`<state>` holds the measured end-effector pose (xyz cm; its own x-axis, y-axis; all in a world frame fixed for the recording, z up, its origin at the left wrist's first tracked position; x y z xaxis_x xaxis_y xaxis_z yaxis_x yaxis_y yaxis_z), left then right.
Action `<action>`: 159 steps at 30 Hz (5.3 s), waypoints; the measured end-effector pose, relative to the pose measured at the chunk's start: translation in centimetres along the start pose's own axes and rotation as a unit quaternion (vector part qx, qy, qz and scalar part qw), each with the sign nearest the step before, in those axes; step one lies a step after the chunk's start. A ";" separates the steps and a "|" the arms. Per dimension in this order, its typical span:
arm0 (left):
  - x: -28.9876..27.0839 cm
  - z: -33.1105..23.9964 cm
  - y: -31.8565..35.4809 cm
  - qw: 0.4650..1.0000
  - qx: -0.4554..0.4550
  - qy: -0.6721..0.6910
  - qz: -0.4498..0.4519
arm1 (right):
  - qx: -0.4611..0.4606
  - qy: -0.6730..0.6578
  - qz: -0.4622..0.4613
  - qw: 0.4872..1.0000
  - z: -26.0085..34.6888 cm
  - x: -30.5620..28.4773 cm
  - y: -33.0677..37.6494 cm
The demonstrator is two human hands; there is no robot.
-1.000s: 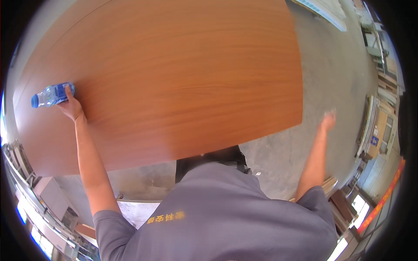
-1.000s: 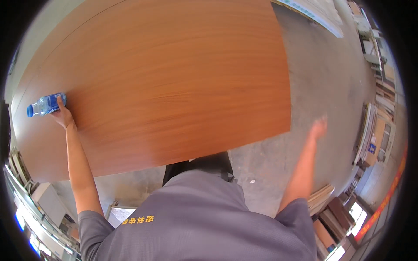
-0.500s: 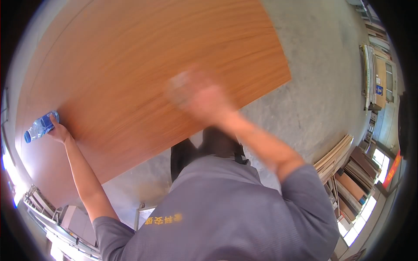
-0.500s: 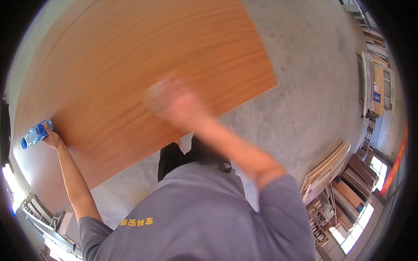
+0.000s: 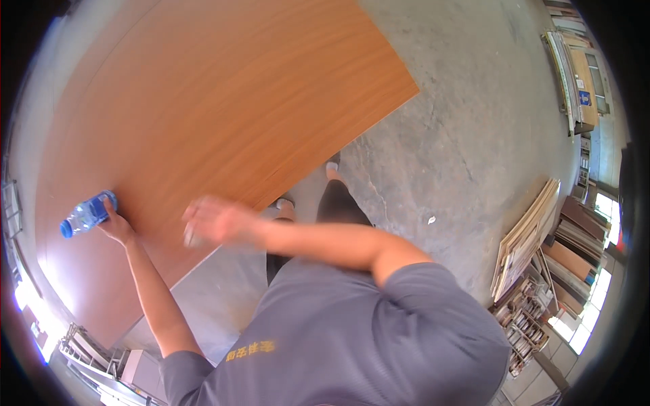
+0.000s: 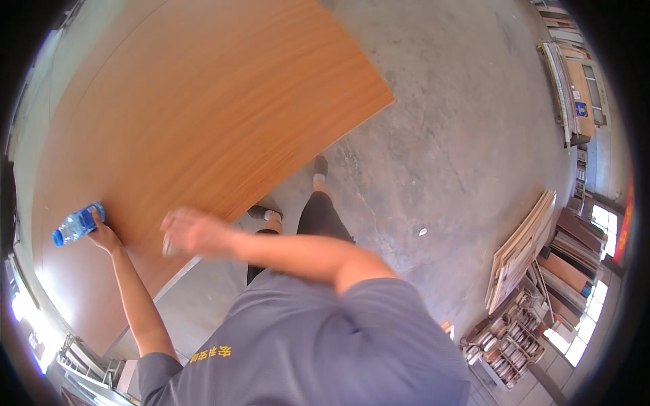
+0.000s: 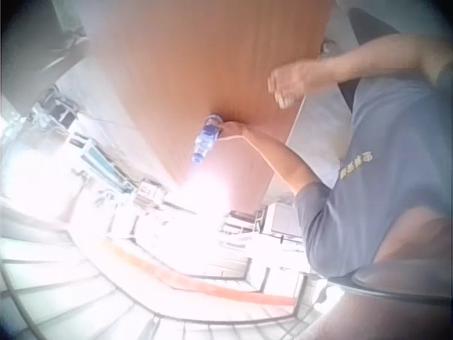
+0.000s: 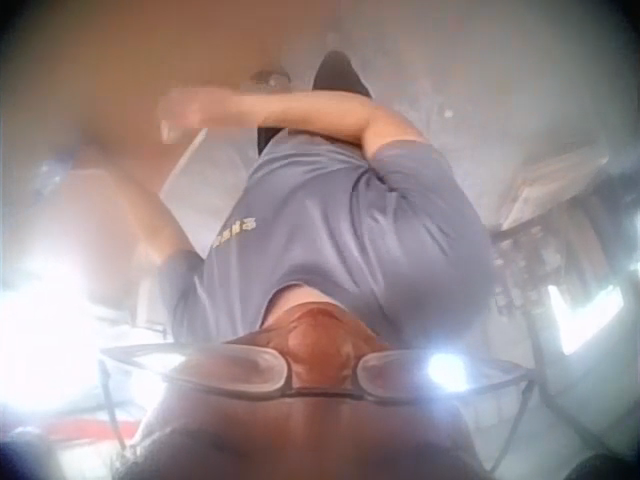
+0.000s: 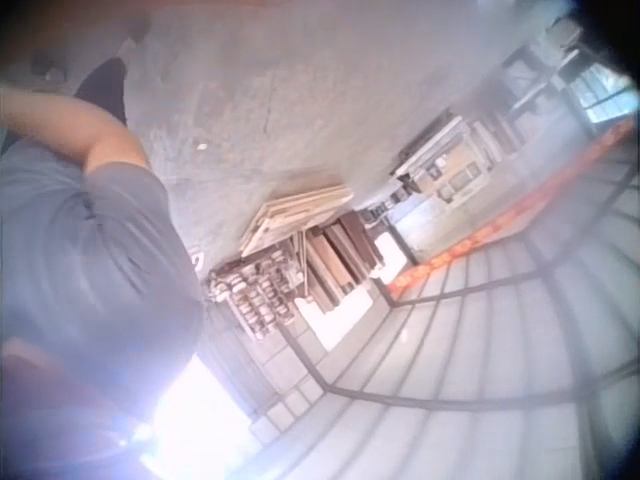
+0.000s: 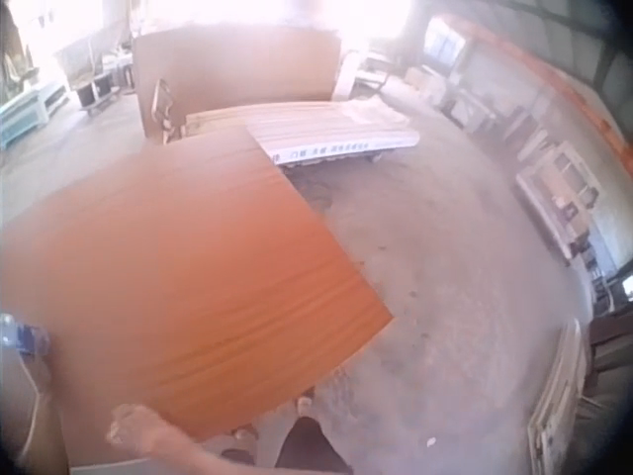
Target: The person wipes the surface of a large wooden board with a cloth, moving the cloth across the wood and occasionally shifting a water bottle to reach different areas.
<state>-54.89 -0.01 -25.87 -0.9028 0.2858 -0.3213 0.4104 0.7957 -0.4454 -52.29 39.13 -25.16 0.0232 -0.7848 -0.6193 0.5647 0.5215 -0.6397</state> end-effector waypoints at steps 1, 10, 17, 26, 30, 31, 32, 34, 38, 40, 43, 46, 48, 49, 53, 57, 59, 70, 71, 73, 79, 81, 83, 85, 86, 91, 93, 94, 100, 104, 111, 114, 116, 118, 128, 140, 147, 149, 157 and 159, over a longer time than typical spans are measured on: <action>-1.2 -0.5 0.2 1.000 -0.017 -0.002 0.011 | -0.005 -0.005 -0.004 1.000 2.1 1.5 -1.2; -3.4 -8.3 2.1 0.997 -0.071 0.034 0.028 | 0.308 0.086 -0.015 0.947 -20.2 -26.7 0.4; 0.5 -16.8 3.0 0.993 -0.075 0.038 0.077 | 0.551 0.217 -0.201 0.781 -27.9 -45.3 2.7; 4.9 -31.2 9.5 0.959 -0.129 0.173 0.184 | 0.574 -0.618 -0.268 0.466 -11.4 -35.5 -14.6; 5.3 -37.5 10.9 0.941 -0.044 0.180 0.283 | 0.495 -0.629 -0.206 0.564 -8.3 -36.7 -17.1; 5.5 -39.1 11.2 0.934 -0.022 0.173 0.313 | 0.488 -0.632 -0.204 0.566 -7.6 -36.8 -17.8; 5.6 -40.8 11.5 0.925 -0.001 0.165 0.343 | 0.465 -0.599 -0.195 0.622 -6.7 -37.0 -18.6; 8.0 -47.1 13.9 0.920 0.035 0.139 0.364 | 0.431 -0.561 -0.172 0.685 -7.9 -38.4 -18.9; 8.6 -50.3 14.5 0.902 0.111 0.042 0.414 | 0.247 -0.368 -0.134 0.886 -6.9 -38.9 -22.7; 8.1 -51.7 16.0 0.898 0.101 0.053 0.424 | 0.129 -0.260 -0.105 0.951 -7.1 -38.2 -23.0; 9.9 -50.5 18.4 0.884 0.123 0.043 0.449 | 0.171 0.058 0.002 0.984 -10.4 -38.1 -19.4; 14.6 -50.7 22.8 0.859 0.163 -0.080 0.479 | 0.336 -0.214 -0.156 0.904 -20.1 -35.8 -10.2; 15.0 -50.8 25.1 0.822 0.205 -0.165 0.506 | 0.246 -0.134 -0.191 0.941 -22.8 -33.3 -6.6; 13.6 -50.5 25.9 0.829 0.200 -0.180 0.490 | 0.200 -0.082 -0.211 0.953 -21.9 -32.7 -5.6; 10.3 -50.8 28.2 0.830 0.161 -0.168 0.506 | 0.513 -0.456 -0.190 0.702 -19.0 -34.5 -5.2; 14.8 -44.2 25.2 0.935 0.157 0.031 0.315 | 0.212 -0.154 -0.101 0.960 -15.3 -34.5 -16.6; 15.9 -43.2 24.6 0.952 0.146 0.136 0.231 | 0.028 -0.149 -0.095 0.984 -14.3 -32.9 -19.2; 17.3 -39.4 23.4 0.978 0.161 0.046 0.128 | -0.106 -0.089 -0.043 0.989 -10.1 -30.3 -21.4; 17.8 -39.7 23.7 0.935 -0.006 0.289 0.205 | -0.092 -0.078 -0.045 0.992 -10.7 -30.3 -21.3; 18.6 -38.5 23.8 0.886 -0.093 0.383 0.244 | -0.078 -0.107 -0.067 0.989 -12.5 -29.7 -20.9; 14.7 -36.3 22.2 0.975 -0.047 0.123 0.181 | 0.330 -0.812 -0.053 0.478 -19.9 -29.0 -19.0; 17.1 -30.9 22.9 0.961 -0.018 0.107 0.253 | 0.483 -0.752 -0.141 0.426 -20.8 -30.2 -15.7; 18.4 -29.7 24.6 0.959 -0.032 0.154 0.237 | 0.488 -0.761 -0.174 0.390 -24.7 -30.7 -10.8; 19.4 -27.8 25.3 0.948 -0.058 0.180 0.256 | 0.517 -0.724 -0.212 0.404 -24.5 -32.0 -9.1; 19.9 -29.0 26.0 0.946 -0.089 0.152 0.272 | 0.527 -0.712 -0.232 0.402 -26.0 -33.4 -7.3; 22.7 -27.7 27.0 0.960 -0.043 0.013 0.277 | 0.510 -0.400 -0.320 0.691 -32.7 -42.0 0.7; 24.5 -27.8 27.2 0.970 0.012 0.019 0.243 | 0.474 -0.236 -0.240 0.814 -32.1 -42.0 2.2; 25.4 -27.7 26.9 0.970 0.020 0.024 0.241 | 0.418 -0.161 -0.188 0.874 -31.7 -39.5 2.9; 24.0 -24.0 30.1 0.968 0.019 0.012 0.251 | 0.134 0.051 0.184 0.972 -21.6 -26.8 10.4; 24.1 -23.5 29.7 0.969 0.061 -0.008 0.239 | 0.263 0.241 0.056 0.933 -33.2 -34.2 12.3; 24.0 -22.9 30.2 0.972 0.041 0.003 0.231 | 0.192 0.108 0.184 0.958 -23.6 -28.7 11.0; 24.0 -23.4 29.8 0.973 0.037 0.007 0.228 | 0.296 0.206 0.070 0.930 -33.4 -30.3 13.7; 22.8 -22.9 30.2 0.973 0.032 -0.020 0.227 | 0.325 0.349 0.109 0.872 -31.8 -32.7 11.5; 24.2 -23.0 30.1 0.970 0.010 0.031 0.239 | 0.267 0.252 0.192 0.910 -24.4 -28.6 10.3; 21.6 -23.9 31.4 0.956 -0.032 -0.024 0.290 | 0.300 0.238 0.109 0.917 -28.2 -30.7 10.5; 17.7 -26.9 36.3 0.936 0.127 -0.164 0.284 | 0.257 0.161 0.104 0.947 -25.1 -28.7 12.7; 16.3 -27.0 36.6 0.944 0.106 -0.130 0.285 | 0.285 0.256 0.167 0.909 -31.1 -35.9 12.8; 16.0 -27.3 36.6 0.940 0.110 -0.144 0.289 | 0.333 0.305 0.146 0.880 -29.3 -34.9 12.9; 15.5 -28.7 37.9 0.931 0.152 -0.130 0.305 | 0.211 0.162 0.123 0.956 -28.7 -33.2 14.3; 16.2 -31.5 39.6 0.919 0.177 -0.054 0.349 | 0.228 0.260 0.124 0.930 -30.4 -36.5 13.9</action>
<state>-57.25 52.92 -22.41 -0.3933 0.5908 -0.7045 0.9179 0.2091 -0.3371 -70.37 85.25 -25.30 -0.1358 -0.3282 -0.9348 0.8887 0.3766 -0.2614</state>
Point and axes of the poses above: each hand's wrist, its own y-axis away from the middle knuckle, its own x-axis out of the palm, z = x × y, the point moved 1 cm from there along -y, towards the middle knuckle, and after that the axes turned 11 degrees about -z, right-handed, at the moved point
